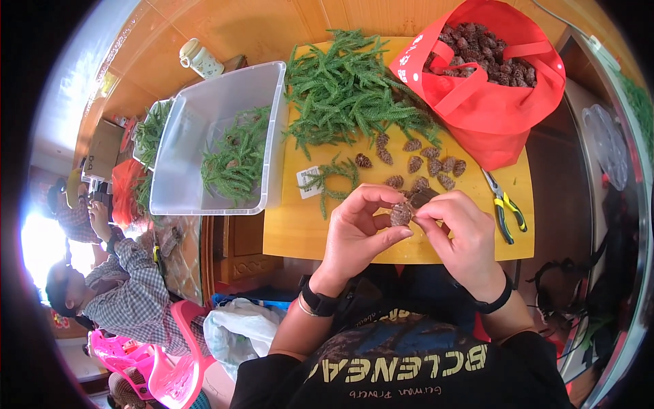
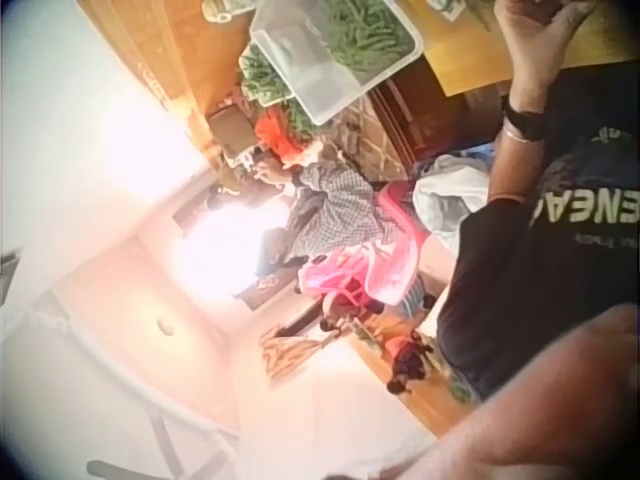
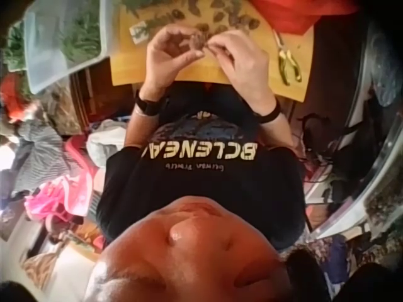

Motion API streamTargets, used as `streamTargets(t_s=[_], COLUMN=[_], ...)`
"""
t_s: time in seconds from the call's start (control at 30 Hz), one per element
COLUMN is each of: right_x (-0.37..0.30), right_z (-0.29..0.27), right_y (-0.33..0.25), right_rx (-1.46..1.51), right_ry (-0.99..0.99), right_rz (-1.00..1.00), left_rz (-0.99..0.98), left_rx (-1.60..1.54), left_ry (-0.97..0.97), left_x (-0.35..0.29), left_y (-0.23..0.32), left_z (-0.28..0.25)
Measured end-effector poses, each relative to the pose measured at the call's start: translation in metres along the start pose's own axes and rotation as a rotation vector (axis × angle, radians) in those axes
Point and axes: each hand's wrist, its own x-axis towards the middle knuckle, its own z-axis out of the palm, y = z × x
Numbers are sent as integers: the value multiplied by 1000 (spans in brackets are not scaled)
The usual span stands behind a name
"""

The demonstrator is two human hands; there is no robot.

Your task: Trimming and sorting plant materials using handheld shears at a processing station.

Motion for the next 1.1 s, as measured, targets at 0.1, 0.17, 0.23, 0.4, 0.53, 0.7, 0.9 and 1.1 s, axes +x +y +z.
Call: streamTargets(t_s=[0.1, 0.17, 0.23, 0.4, 0.53, 0.7, 0.9, 1.1], right_x=[0, 0, 0, -1, 1, -3, -1, 0], right_z=[-2, -3, -3, -3, -4, -6, -4, -5], right_y=[1, 0, -1, -3, -3, 3, 2, 2], right_rx=[64, 119, 179, 172, 153, 167, 122, 80], right_ry=[-25, -46, -35, -34, -50, -48, -13, -28], right_rz=[68, 122, 187, 186, 164, 165, 118, 94], left_rz=[-2, -18, -101, -62, -42, -86, -112, -90], left_rx=[-17, -47, -83, -107, -239, -325, -380, -326], left_ry=[-33, -55, -48, -52, 8, 16, 18, 4], left_x=[0, 1, 1, 0, -1, -1, -1, -1], left_y=[1, 3, 5, -3, -6, -3, -5, -9], left_z=[-2, -1, 2, -1, 0, 1, 0, -5])
